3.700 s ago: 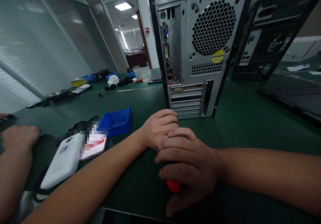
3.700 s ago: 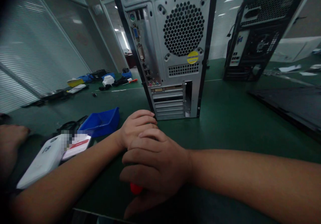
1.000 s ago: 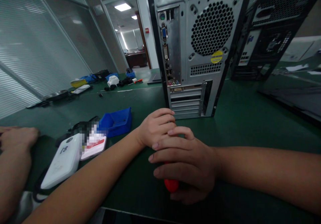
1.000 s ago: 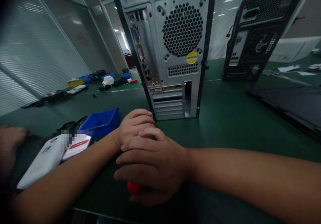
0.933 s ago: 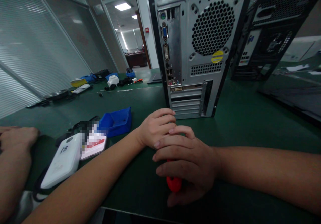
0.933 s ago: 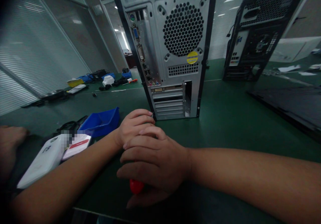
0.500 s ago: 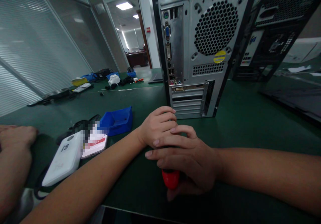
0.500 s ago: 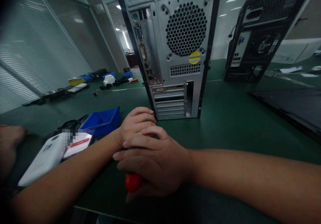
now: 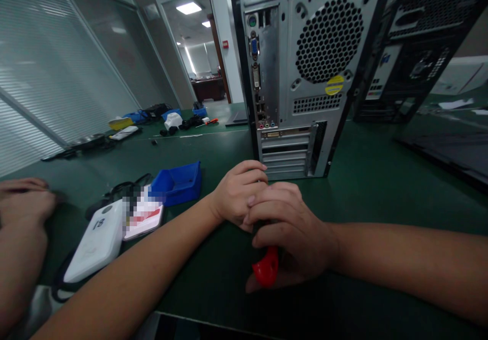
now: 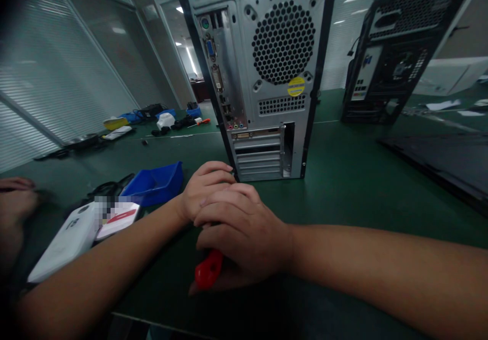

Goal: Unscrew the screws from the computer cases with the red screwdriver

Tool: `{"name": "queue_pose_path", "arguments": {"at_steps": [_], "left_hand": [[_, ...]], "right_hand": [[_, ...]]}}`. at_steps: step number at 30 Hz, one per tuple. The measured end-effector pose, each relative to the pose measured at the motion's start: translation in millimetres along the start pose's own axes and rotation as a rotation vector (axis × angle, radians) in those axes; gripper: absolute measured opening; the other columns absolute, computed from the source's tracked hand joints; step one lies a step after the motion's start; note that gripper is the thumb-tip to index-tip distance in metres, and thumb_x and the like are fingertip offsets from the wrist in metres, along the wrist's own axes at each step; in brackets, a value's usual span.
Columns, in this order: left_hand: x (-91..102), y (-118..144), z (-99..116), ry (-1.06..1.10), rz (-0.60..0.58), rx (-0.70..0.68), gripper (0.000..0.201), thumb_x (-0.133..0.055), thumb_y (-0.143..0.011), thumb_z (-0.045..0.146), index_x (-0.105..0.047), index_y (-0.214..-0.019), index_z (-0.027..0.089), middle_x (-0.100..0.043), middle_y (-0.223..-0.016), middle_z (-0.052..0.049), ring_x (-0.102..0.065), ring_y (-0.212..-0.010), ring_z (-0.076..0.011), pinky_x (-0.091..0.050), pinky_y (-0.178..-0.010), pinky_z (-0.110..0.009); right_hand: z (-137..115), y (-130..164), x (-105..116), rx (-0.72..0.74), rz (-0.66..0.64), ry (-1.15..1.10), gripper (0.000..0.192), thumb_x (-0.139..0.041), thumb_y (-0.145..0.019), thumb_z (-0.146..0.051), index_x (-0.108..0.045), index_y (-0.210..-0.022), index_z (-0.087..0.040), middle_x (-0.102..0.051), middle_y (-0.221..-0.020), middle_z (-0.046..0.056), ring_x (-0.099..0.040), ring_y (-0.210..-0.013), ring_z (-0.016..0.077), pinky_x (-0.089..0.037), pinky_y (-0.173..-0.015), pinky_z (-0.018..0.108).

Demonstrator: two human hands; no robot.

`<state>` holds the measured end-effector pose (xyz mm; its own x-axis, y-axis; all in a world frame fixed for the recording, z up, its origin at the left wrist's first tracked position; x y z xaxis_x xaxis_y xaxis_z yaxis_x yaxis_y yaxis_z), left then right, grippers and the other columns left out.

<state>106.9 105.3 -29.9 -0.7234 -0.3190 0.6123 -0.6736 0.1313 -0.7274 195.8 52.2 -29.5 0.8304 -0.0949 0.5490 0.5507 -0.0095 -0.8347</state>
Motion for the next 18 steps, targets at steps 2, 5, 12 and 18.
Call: {"name": "queue_pose_path", "arguments": {"at_steps": [2,5,12,18], "left_hand": [[0.9,-1.0,1.9,-0.010,0.009,-0.013,0.051,-0.028,-0.103,0.048,-0.061,-0.080,0.016,-0.068,-0.075,-0.005,-0.064,-0.082,-0.0165,-0.052,-0.098,-0.039],[1.2,-1.5,1.1,0.015,0.006,0.021,0.060,-0.026,-0.099,0.063,-0.061,-0.081,0.017,-0.068,-0.075,-0.004,-0.064,-0.082,-0.0170,-0.053,-0.099,-0.041],[1.4,0.0,-2.3,0.071,-0.019,0.045,0.048,-0.029,-0.104,0.049,-0.059,-0.086,0.016,-0.069,-0.076,-0.003,-0.067,-0.085,-0.0149,-0.051,-0.104,-0.037],[1.1,-0.5,-3.5,0.034,-0.054,0.050,0.043,-0.031,-0.105,0.041,-0.061,-0.088,0.015,-0.071,-0.078,-0.002,-0.067,-0.085,-0.0130,-0.050,-0.105,-0.035]], "right_hand": [[3.2,1.8,0.0,-0.028,0.012,-0.007,0.048,-0.077,-0.078,-0.052,-0.053,-0.106,-0.022,-0.066,-0.114,0.004,-0.057,-0.116,0.0197,-0.036,-0.104,0.039],[5.2,3.1,-1.1,-0.040,0.017,-0.029,0.049,-0.076,-0.078,-0.055,-0.052,-0.107,-0.023,-0.065,-0.116,0.004,-0.057,-0.117,0.0187,-0.035,-0.104,0.038],[-0.8,-1.1,-7.4,-0.015,-0.112,0.001,0.043,-0.058,-0.094,-0.052,-0.057,-0.122,-0.019,-0.065,-0.134,0.009,-0.054,-0.130,0.0208,-0.032,-0.108,0.043],[-5.2,-4.4,-6.8,0.018,-0.135,0.044,0.056,-0.046,-0.098,-0.061,-0.055,-0.131,-0.017,-0.063,-0.139,0.010,-0.049,-0.137,0.0209,-0.030,-0.111,0.043]]}}
Point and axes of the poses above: each hand's wrist, its own y-axis away from the middle knuckle, its own x-axis out of the back of the hand, z = x × y, the point moved 8 cm from there along -y, towards the middle knuckle
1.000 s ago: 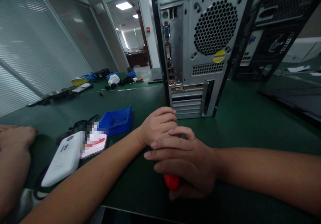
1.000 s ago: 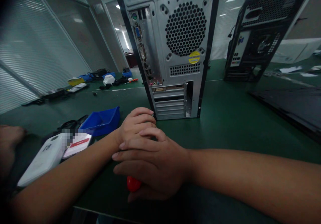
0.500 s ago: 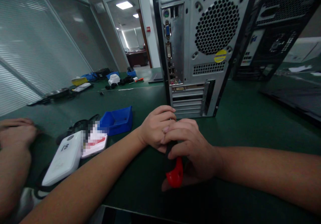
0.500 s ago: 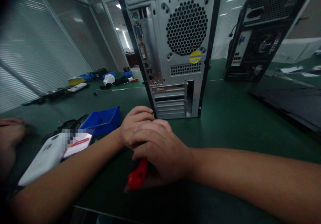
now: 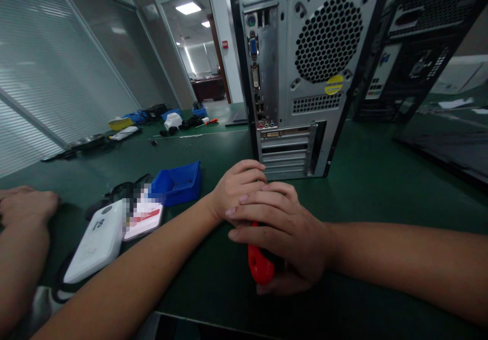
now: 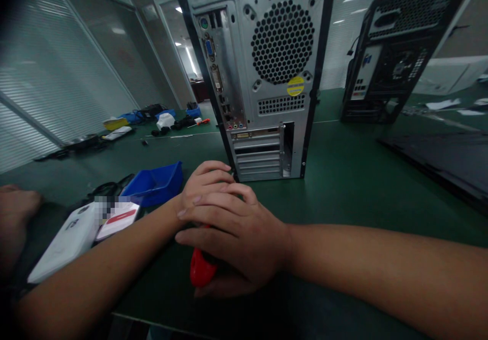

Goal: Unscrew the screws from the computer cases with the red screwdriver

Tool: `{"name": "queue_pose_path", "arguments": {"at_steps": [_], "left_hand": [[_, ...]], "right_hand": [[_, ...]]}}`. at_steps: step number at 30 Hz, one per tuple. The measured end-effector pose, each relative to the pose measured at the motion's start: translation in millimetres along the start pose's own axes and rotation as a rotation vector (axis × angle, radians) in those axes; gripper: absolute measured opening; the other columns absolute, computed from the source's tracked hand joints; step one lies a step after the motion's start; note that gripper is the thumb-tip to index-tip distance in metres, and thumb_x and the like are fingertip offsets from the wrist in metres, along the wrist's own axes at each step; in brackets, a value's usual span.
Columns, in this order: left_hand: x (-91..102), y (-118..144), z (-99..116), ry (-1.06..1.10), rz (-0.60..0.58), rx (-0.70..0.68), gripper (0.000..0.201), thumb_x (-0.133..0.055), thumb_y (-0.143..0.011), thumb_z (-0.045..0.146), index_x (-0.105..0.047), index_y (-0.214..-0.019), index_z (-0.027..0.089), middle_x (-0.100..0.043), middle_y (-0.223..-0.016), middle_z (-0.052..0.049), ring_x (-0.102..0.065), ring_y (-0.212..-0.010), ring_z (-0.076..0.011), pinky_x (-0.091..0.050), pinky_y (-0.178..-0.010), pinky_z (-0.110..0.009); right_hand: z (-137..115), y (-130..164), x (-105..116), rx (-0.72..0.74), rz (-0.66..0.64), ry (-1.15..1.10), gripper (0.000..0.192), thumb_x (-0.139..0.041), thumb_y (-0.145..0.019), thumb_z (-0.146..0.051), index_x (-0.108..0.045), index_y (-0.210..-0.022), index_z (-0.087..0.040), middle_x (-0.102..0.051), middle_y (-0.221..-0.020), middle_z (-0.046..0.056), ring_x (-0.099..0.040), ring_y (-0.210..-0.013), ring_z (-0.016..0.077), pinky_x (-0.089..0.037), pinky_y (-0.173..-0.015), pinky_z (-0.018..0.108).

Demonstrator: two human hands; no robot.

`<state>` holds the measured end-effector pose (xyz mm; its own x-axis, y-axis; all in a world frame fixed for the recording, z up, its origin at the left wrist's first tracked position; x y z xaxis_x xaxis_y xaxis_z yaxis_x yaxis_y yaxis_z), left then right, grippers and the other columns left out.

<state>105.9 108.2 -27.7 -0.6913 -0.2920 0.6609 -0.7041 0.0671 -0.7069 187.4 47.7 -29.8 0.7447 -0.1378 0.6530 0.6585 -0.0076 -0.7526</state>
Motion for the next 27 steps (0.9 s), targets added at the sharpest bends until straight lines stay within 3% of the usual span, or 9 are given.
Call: {"name": "queue_pose_path", "arguments": {"at_steps": [5,8,14,18,21,27], "left_hand": [[1.0,-0.6,0.8,0.004,0.061,0.012,0.047,-0.032,-0.104,0.046,-0.059,-0.080,0.017,-0.070,-0.075,-0.003,-0.065,-0.082,-0.0143,-0.051,-0.101,-0.037],[0.8,-0.7,2.7,-0.011,0.064,-0.002,0.054,-0.029,-0.102,0.057,-0.059,-0.081,0.017,-0.070,-0.074,-0.004,-0.065,-0.081,-0.0166,-0.051,-0.097,-0.041],[0.4,0.3,-1.3,0.005,0.038,0.039,0.046,-0.029,-0.104,0.044,-0.060,-0.083,0.017,-0.070,-0.073,-0.002,-0.064,-0.081,-0.0141,-0.049,-0.102,-0.038],[-0.2,0.9,-2.1,-0.004,0.005,0.051,0.045,-0.030,-0.104,0.039,-0.060,-0.081,0.016,-0.071,-0.077,-0.003,-0.064,-0.083,-0.0142,-0.050,-0.103,-0.038],[1.9,0.6,-1.8,-0.005,0.022,0.041,0.043,-0.031,-0.103,0.039,-0.060,-0.082,0.016,-0.070,-0.075,-0.002,-0.065,-0.083,-0.0146,-0.049,-0.103,-0.038],[5.0,-2.7,3.9,-0.062,0.084,-0.013,0.044,-0.032,-0.103,0.044,-0.061,-0.086,0.015,-0.070,-0.076,-0.005,-0.064,-0.081,-0.0163,-0.052,-0.097,-0.039]], "right_hand": [[4.0,4.1,11.1,-0.031,0.191,-0.003,0.048,-0.070,-0.086,-0.056,-0.053,-0.113,-0.021,-0.070,-0.117,0.006,-0.056,-0.123,0.0189,-0.033,-0.108,0.039],[7.5,7.3,12.4,-0.050,0.220,-0.024,0.046,-0.075,-0.082,-0.055,-0.050,-0.105,-0.024,-0.069,-0.116,0.004,-0.058,-0.117,0.0183,-0.035,-0.104,0.038],[2.7,6.0,5.3,-0.023,0.117,-0.027,0.039,-0.051,-0.099,-0.053,-0.053,-0.120,-0.020,-0.065,-0.125,0.009,-0.056,-0.125,0.0198,-0.033,-0.107,0.044],[1.9,3.1,4.3,-0.044,0.081,-0.014,0.046,-0.033,-0.105,-0.052,-0.054,-0.126,-0.018,-0.064,-0.129,0.010,-0.054,-0.127,0.0198,-0.033,-0.107,0.044],[2.5,2.3,3.5,-0.042,0.064,-0.009,0.049,-0.029,-0.106,-0.052,-0.054,-0.130,-0.018,-0.062,-0.133,0.011,-0.053,-0.130,0.0203,-0.032,-0.107,0.045],[9.1,4.9,10.8,-0.061,0.182,-0.039,0.059,-0.066,-0.083,-0.065,-0.052,-0.115,-0.018,-0.065,-0.119,0.008,-0.055,-0.124,0.0197,-0.034,-0.107,0.040]]}}
Point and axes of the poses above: each hand's wrist, its own y-axis away from the middle knuckle, its own x-axis out of the back of the hand, z = x × y, the point moved 8 cm from there along -y, towards the middle knuckle
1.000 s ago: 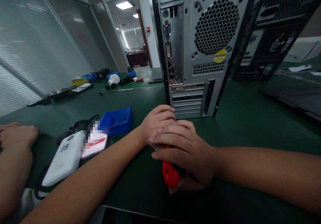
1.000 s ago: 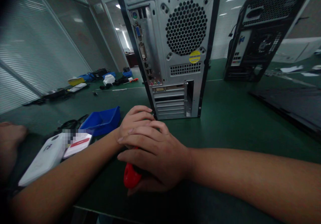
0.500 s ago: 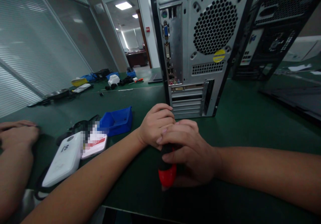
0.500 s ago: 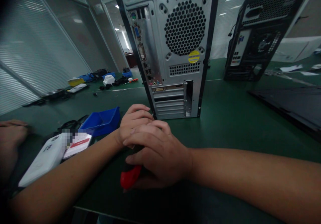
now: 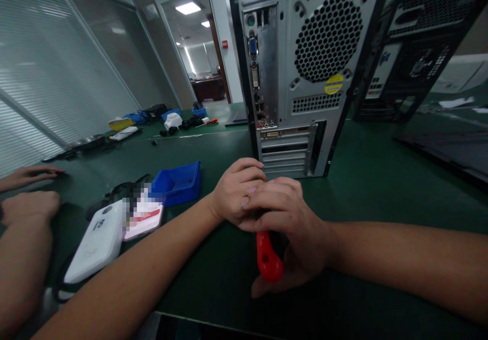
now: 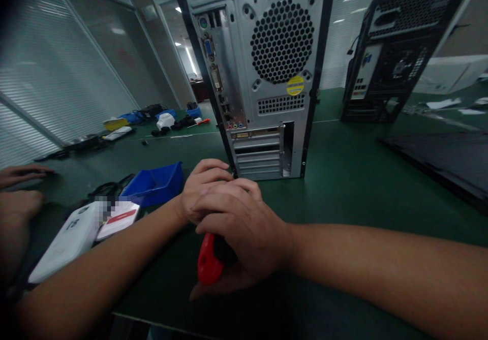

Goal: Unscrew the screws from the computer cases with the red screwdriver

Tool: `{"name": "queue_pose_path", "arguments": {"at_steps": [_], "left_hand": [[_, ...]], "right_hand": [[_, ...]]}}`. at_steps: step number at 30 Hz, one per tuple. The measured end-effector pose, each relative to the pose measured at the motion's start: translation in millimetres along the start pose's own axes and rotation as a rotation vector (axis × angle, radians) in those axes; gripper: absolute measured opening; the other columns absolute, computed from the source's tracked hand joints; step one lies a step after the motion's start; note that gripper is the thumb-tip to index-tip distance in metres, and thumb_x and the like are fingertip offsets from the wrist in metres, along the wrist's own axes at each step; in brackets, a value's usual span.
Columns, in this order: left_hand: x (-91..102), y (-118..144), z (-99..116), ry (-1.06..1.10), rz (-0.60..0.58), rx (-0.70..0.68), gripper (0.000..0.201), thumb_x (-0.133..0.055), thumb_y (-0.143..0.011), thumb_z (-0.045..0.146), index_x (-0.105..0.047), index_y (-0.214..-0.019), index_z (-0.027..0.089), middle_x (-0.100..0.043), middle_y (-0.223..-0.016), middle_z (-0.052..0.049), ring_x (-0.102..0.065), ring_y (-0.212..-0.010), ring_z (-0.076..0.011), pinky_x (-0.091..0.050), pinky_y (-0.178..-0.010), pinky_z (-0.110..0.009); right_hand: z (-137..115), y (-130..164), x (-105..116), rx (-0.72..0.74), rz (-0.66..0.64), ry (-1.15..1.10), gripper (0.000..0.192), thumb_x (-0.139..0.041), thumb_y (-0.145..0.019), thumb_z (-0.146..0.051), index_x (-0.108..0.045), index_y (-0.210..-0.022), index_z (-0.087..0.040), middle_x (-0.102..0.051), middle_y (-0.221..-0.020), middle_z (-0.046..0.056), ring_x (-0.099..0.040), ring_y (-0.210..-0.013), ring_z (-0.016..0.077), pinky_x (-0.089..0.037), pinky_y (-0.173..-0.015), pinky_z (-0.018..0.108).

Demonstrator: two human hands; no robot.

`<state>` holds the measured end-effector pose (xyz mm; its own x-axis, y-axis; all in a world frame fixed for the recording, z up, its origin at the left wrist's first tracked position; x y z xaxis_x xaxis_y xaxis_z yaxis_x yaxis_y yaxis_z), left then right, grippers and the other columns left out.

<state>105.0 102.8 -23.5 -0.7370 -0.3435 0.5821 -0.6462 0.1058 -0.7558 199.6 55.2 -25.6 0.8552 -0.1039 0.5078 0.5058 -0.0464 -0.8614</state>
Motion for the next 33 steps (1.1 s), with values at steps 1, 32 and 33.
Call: {"name": "queue_pose_path", "arguments": {"at_steps": [1,32,33], "left_hand": [[-0.3,-0.5,1.3,-0.003,-0.004,-0.007,0.047,-0.032,-0.103,0.047,-0.061,-0.086,0.015,-0.070,-0.075,-0.005,-0.064,-0.081,-0.0166,-0.052,-0.096,-0.039],[-0.6,-0.1,-1.0,0.009,-0.054,0.073,0.047,-0.026,-0.105,0.038,-0.062,-0.085,0.016,-0.072,-0.078,-0.003,-0.066,-0.084,-0.0150,-0.051,-0.102,-0.040],[-0.6,-0.4,-1.4,0.014,-0.062,0.086,0.045,-0.026,-0.105,0.036,-0.062,-0.086,0.016,-0.072,-0.078,-0.003,-0.066,-0.083,-0.0146,-0.051,-0.102,-0.040]], "right_hand": [[0.1,0.4,1.1,0.004,0.015,0.002,0.057,-0.070,-0.080,-0.063,-0.050,-0.111,-0.020,-0.065,-0.118,0.007,-0.056,-0.122,0.0193,-0.035,-0.106,0.039],[0.3,1.9,-0.5,-0.005,0.008,0.005,0.038,-0.066,-0.089,-0.056,-0.049,-0.100,-0.024,-0.067,-0.118,0.005,-0.059,-0.120,0.0183,-0.035,-0.104,0.038],[0.2,1.7,-1.4,-0.008,0.003,0.006,0.037,-0.064,-0.090,-0.055,-0.049,-0.101,-0.023,-0.066,-0.119,0.006,-0.058,-0.121,0.0181,-0.035,-0.104,0.038]]}}
Point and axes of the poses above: each hand's wrist, its own y-axis away from the middle knuckle, its own x-axis out of the back of the hand, z = x × y, the point moved 8 cm from there along -y, towards the middle knuckle
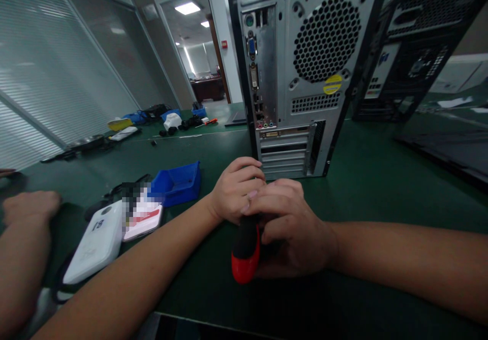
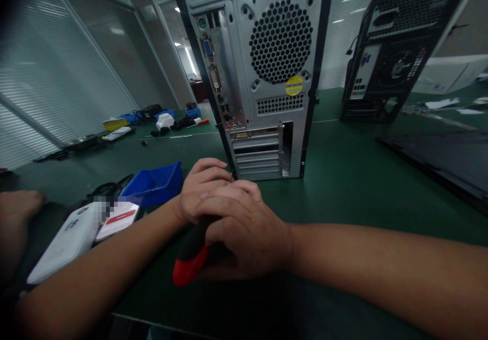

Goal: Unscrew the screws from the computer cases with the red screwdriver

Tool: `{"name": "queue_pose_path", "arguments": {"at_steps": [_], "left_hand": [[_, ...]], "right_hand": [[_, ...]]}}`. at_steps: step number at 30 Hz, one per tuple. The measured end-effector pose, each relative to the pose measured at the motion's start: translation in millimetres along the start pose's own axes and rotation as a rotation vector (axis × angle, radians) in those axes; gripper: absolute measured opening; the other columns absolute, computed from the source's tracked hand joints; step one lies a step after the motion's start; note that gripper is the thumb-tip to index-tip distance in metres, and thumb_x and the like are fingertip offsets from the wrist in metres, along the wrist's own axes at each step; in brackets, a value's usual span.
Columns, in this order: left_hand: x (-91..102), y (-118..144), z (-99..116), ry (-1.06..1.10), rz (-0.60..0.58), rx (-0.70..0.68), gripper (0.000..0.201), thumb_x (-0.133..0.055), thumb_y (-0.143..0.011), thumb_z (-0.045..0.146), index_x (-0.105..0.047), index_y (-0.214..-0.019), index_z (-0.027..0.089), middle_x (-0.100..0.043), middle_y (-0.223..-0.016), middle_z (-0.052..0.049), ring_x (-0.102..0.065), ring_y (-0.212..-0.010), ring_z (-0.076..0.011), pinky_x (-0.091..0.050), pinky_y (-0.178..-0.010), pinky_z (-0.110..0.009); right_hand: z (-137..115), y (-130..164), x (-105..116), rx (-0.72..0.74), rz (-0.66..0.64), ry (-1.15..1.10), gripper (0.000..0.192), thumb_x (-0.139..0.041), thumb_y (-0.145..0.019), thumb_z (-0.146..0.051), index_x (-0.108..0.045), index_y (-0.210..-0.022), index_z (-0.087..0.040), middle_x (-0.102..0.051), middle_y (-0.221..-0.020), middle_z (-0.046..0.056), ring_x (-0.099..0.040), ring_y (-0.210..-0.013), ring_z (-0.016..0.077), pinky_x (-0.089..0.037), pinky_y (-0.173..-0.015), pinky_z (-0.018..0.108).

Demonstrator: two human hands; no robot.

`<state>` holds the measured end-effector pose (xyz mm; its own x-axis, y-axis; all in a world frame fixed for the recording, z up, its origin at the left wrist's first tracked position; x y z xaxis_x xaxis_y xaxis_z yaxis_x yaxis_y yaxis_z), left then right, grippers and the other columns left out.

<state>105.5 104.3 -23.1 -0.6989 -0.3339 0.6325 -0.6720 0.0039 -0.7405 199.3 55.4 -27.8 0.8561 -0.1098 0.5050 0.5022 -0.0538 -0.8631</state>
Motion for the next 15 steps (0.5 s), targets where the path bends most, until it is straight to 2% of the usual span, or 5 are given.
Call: {"name": "queue_pose_path", "arguments": {"at_steps": [6,11,15], "left_hand": [[-2.7,0.6,-2.0,0.012,-0.004,0.017,0.042,-0.032,-0.104,0.037,-0.063,-0.085,0.016,-0.071,-0.077,-0.004,-0.065,-0.083,-0.0146,-0.052,-0.103,-0.039],[-3.1,3.6,-4.7,0.042,0.011,-0.002,0.040,-0.033,-0.104,0.036,-0.062,-0.086,0.016,-0.071,-0.077,-0.003,-0.065,-0.083,-0.0147,-0.050,-0.103,-0.039],[-3.9,3.5,-3.7,0.051,-0.031,-0.013,0.046,-0.031,-0.103,0.044,-0.064,-0.088,0.016,-0.071,-0.078,-0.004,-0.065,-0.086,-0.0167,-0.050,-0.104,-0.042]], "right_hand": [[-4.3,-0.1,-4.6,0.041,-0.052,0.009,0.034,-0.056,-0.094,-0.050,-0.054,-0.110,-0.020,-0.065,-0.122,0.008,-0.057,-0.121,0.0194,-0.033,-0.106,0.042],[-6.0,0.4,-3.7,0.041,-0.089,0.003,0.039,-0.050,-0.099,-0.050,-0.055,-0.119,-0.018,-0.064,-0.126,0.009,-0.056,-0.124,0.0207,-0.032,-0.109,0.044],[-5.2,1.1,-6.5,0.019,-0.132,0.019,0.043,-0.036,-0.105,-0.051,-0.058,-0.129,-0.022,-0.061,-0.132,0.008,-0.053,-0.127,0.0203,-0.032,-0.108,0.044]]}}
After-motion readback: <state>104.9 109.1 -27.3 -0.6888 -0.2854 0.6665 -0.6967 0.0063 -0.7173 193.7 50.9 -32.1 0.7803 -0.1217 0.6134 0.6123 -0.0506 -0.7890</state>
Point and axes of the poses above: each hand's wrist, its own y-axis away from the middle knuckle, its own x-axis out of the back of the hand, z = x × y, the point moved 8 cm from there along -y, towards the middle knuckle
